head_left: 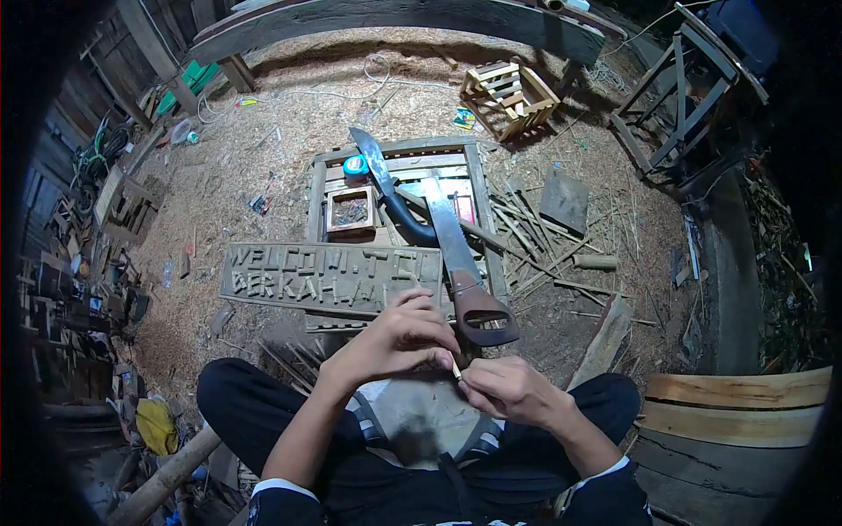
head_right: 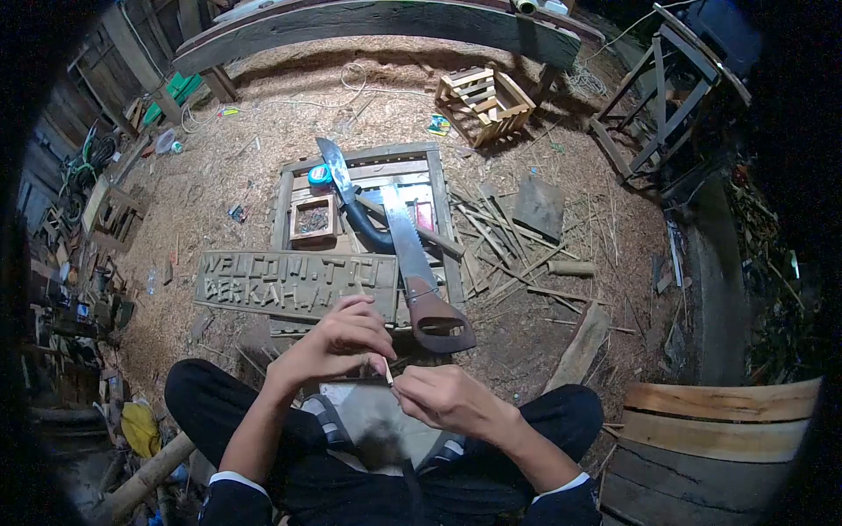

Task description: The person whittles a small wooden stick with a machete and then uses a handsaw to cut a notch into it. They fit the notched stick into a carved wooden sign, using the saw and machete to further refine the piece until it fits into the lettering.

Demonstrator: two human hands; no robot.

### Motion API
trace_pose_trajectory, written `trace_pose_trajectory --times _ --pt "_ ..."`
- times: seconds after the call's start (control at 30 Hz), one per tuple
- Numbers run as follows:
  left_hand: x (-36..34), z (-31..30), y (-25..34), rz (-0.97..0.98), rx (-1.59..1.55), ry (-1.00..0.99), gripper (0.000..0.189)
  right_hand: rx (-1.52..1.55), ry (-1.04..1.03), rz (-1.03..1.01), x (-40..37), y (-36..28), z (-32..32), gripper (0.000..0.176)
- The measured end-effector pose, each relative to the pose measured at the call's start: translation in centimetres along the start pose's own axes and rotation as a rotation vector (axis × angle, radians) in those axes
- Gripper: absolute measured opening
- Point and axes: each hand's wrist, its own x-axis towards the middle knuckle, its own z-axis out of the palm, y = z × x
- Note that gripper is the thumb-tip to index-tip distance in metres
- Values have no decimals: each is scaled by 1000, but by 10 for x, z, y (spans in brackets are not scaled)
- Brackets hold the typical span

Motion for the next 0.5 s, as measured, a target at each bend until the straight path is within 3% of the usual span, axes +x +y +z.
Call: trace_pose_trajectory --times 0.43,0.5 --pt "12 20 -15 52 -305 -1 21 225 4 17 3 -11 -16 12" --pt "15 26 -13 26 -510 -30 20 303 -13 19 3 -11 -20 13"
